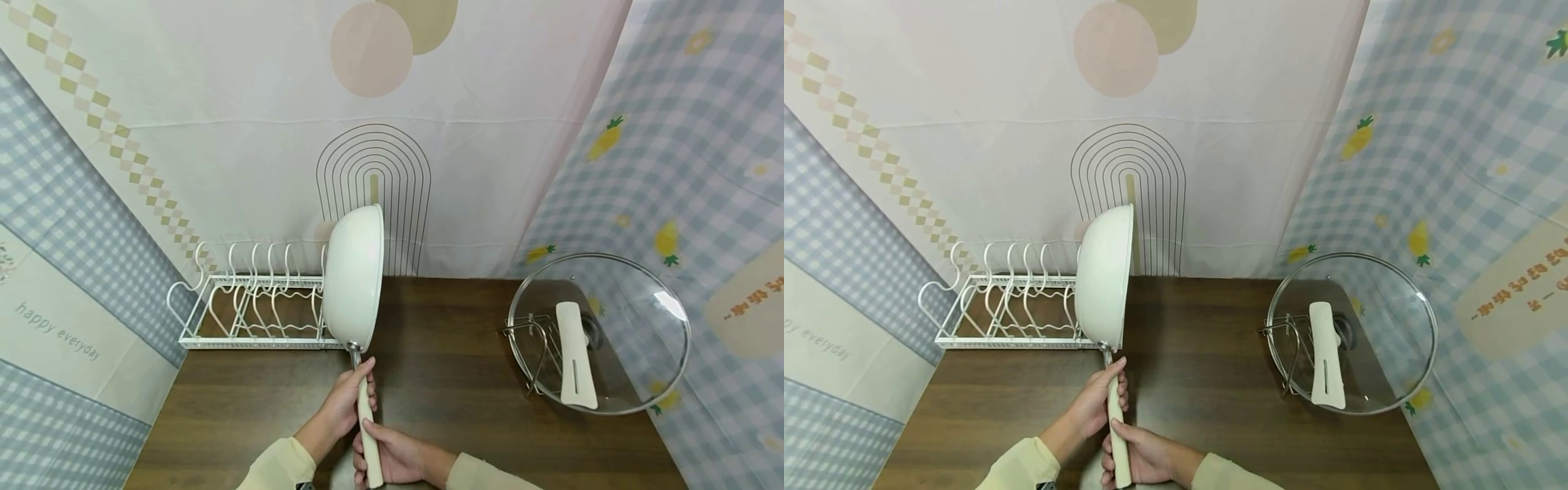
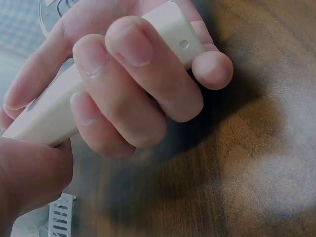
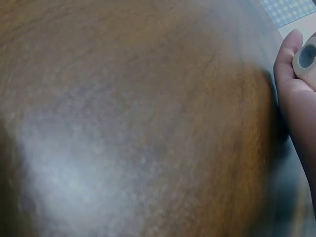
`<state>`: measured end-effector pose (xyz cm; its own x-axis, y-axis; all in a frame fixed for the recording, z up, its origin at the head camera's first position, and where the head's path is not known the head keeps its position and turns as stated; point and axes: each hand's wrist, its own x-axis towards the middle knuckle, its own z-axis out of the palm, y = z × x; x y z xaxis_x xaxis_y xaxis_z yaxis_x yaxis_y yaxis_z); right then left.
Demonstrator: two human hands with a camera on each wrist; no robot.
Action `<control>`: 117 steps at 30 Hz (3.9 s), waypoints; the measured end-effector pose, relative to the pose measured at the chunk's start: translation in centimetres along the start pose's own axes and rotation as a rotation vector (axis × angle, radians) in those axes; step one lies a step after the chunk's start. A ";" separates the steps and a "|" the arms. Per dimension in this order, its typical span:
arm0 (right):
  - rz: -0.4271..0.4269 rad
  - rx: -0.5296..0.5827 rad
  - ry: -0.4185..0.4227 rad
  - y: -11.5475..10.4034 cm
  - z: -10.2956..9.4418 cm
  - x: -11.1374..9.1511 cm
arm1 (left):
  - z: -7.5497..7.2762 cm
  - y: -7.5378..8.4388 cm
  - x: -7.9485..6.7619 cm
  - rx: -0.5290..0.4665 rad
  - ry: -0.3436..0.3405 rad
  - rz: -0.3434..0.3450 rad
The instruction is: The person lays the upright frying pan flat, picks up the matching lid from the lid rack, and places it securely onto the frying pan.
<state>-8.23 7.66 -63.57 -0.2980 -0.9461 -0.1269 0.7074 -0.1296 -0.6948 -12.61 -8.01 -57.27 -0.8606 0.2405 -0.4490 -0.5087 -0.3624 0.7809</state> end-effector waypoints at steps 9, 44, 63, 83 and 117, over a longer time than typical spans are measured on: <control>0.021 -0.015 0.028 0.0 0.1 0.1 | 0.0 -0.1 0.1 0.008 0.010 0.009; 0.024 -0.030 0.017 0.1 0.1 0.4 | 0.1 -0.4 0.2 0.027 0.000 0.026; -0.011 -0.045 0.013 0.6 0.0 0.8 | 0.3 -0.4 0.3 0.020 0.012 0.032; -0.019 -0.042 0.137 0.8 0.7 0.9 | 0.4 -0.4 0.0 0.029 0.014 0.060; -0.071 -0.016 0.185 1.1 1.4 0.7 | 0.6 -0.9 -0.1 0.054 0.025 0.129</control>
<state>-6.76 6.45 -63.49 -0.4609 -0.8637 -0.2040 0.6702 -0.1881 -0.7179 -12.12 -7.22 -57.67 -0.9196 0.1719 -0.3533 -0.3919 -0.3398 0.8549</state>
